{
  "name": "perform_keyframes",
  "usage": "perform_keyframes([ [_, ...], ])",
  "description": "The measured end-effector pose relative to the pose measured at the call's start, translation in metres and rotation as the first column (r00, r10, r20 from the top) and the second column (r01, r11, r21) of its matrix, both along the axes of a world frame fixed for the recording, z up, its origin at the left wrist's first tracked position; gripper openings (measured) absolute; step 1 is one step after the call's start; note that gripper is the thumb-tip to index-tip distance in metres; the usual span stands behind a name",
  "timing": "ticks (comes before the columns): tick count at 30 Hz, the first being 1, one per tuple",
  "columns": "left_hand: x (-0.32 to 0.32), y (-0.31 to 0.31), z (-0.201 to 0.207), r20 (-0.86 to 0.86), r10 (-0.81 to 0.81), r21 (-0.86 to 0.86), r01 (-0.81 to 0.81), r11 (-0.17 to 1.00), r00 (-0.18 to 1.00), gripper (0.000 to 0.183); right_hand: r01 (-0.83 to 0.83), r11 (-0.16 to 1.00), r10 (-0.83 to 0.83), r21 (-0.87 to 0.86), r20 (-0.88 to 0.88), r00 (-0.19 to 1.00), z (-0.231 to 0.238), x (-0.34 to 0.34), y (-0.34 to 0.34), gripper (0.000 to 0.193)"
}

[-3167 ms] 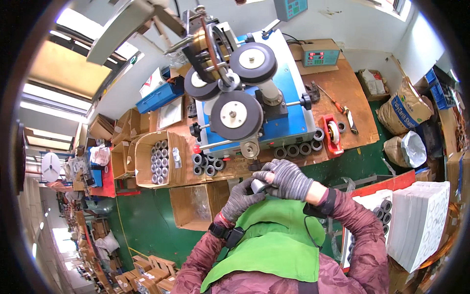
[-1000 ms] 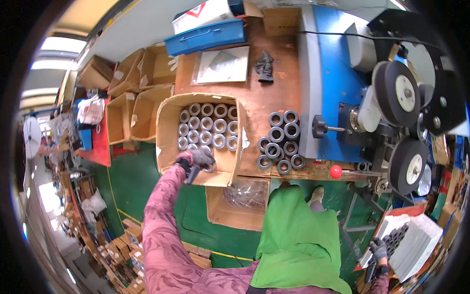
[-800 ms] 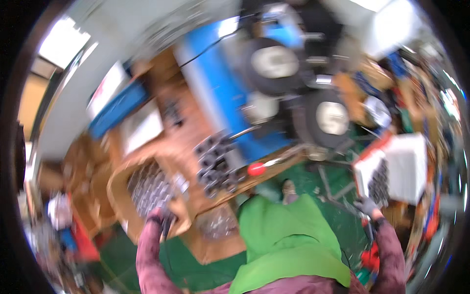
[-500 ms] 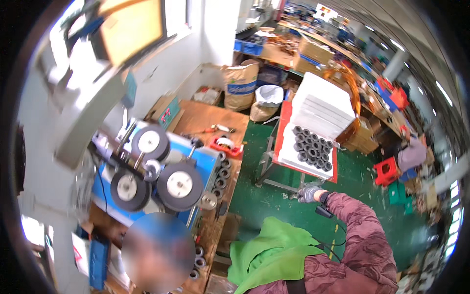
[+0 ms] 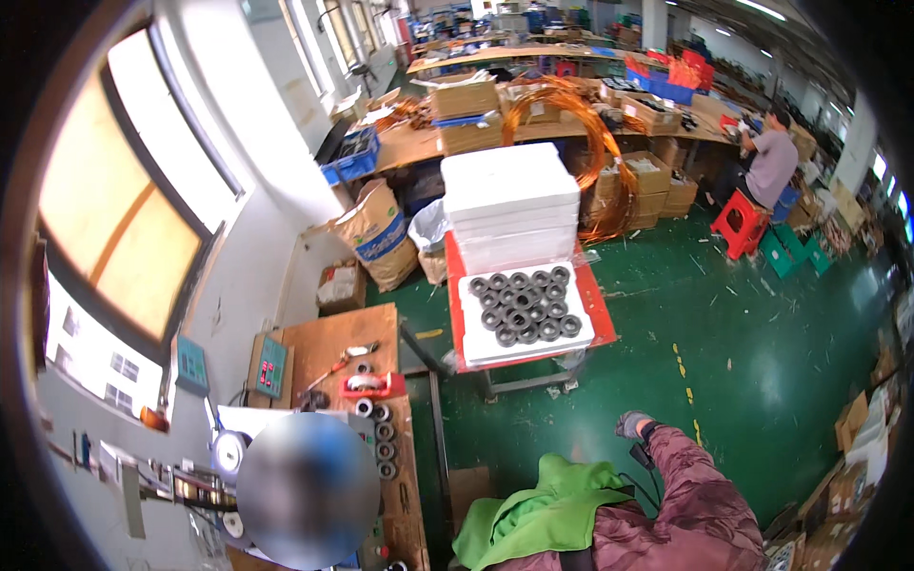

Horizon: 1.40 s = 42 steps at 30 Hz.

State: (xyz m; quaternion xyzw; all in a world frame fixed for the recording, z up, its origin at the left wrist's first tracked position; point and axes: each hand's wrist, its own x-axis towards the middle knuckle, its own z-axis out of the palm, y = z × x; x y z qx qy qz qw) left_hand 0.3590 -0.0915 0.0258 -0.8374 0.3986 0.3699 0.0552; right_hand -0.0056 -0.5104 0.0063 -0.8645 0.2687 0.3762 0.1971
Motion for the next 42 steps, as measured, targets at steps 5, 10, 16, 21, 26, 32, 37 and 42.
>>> perform_keyframes([
  [5, -0.003, -0.149, 0.008, 0.120, -0.148, -0.042, 0.154, 0.987, 0.982, 0.045, -0.312, 0.942, 0.328, -0.122, 0.145, 0.934, -0.073, -0.069, -0.074, 0.028],
  [10, -0.013, -0.257, -0.016, 0.208, -0.299, -0.061, 0.318, 0.946, 0.931, 0.048, 0.357, 0.929, -0.371, 0.101, 0.245, 0.896, -0.065, -0.116, -0.096, 0.024],
  [16, -0.009, -0.315, -0.036, 0.288, -0.350, -0.063, 0.383, 0.922, 0.891, 0.052, 0.759, 0.595, -0.804, 0.266, 0.169, 0.571, -0.064, -0.183, -0.087, 0.026],
  [21, -0.002, -0.324, -0.068, 0.308, -0.364, -0.067, 0.402, 0.913, 0.879, 0.055, 0.456, 0.885, -0.462, 0.093, 0.066, 0.884, -0.117, -0.255, -0.057, 0.024],
  [26, 0.017, -0.315, -0.101, 0.317, -0.332, -0.079, 0.373, 0.924, 0.889, 0.058, 0.653, 0.746, -0.662, 0.128, 0.046, 0.748, -0.128, -0.263, -0.046, 0.026],
  [32, 0.046, -0.291, -0.139, 0.326, -0.295, -0.078, 0.336, 0.939, 0.898, 0.062, 0.944, 0.068, -0.996, 0.323, -0.038, 0.085, -0.034, -0.184, -0.062, 0.028],
  [37, 0.070, -0.279, -0.156, 0.314, -0.278, -0.085, 0.318, 0.944, 0.908, 0.065, 0.912, 0.170, -0.985, 0.374, 0.024, 0.174, -0.081, -0.175, -0.081, 0.028],
  [42, 0.094, -0.259, -0.175, 0.315, -0.270, -0.065, 0.304, 0.950, 0.910, 0.068, 0.931, 0.086, -0.996, 0.354, 0.048, 0.073, -0.048, -0.155, -0.077, 0.028],
])
